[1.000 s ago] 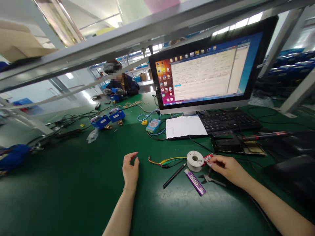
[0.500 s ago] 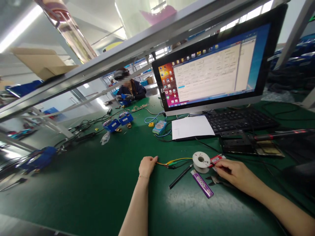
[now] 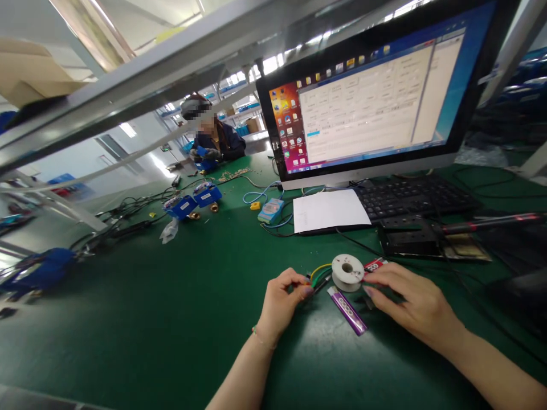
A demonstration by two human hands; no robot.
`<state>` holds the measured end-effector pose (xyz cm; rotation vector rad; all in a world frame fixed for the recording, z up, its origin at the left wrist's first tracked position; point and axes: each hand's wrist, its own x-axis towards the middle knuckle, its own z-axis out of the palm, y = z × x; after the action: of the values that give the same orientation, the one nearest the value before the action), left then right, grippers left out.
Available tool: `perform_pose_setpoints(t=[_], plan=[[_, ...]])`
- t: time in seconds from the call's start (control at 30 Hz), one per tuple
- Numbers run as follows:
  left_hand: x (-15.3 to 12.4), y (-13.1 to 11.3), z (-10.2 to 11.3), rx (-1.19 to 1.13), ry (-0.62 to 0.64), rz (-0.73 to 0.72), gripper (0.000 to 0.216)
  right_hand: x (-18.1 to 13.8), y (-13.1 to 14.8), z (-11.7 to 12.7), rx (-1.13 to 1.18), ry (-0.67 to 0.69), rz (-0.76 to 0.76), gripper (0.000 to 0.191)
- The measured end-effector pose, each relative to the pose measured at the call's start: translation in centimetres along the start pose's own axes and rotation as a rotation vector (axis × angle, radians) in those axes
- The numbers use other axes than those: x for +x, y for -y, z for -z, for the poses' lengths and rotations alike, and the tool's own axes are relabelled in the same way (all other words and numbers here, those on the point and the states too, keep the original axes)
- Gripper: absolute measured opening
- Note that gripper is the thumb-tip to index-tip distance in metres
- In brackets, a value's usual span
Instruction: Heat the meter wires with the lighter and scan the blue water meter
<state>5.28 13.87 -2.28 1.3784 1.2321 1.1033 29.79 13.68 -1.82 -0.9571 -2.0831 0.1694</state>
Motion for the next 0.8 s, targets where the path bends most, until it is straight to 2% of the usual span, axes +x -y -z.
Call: perform_pose_setpoints(t=[0.33,0.6,0.7,0.8], plan=[[-1.2,-0.9,-1.8,0.208,0.216,-0.114,0.010,0.0,1.7,-1.4,0.008,0.074,0.073,0.022],[-1.5,-0.5,-2.2,0.305,0.252,-0.200,0.015,0.2,2.6,-1.8,0.067,0.085,0.100,0.015],[-1.5,-0.5,-2.3,0.349,0.252,-0.230,0.013,0.2,2.8,-2.0,0.099,0.134,0.083,0.007],[-1.5,-0.6,-2.6,0.375,0.261,-0.226,0.012,0.4,3.2,-1.9,0.073,0.171,0.060,0.014]])
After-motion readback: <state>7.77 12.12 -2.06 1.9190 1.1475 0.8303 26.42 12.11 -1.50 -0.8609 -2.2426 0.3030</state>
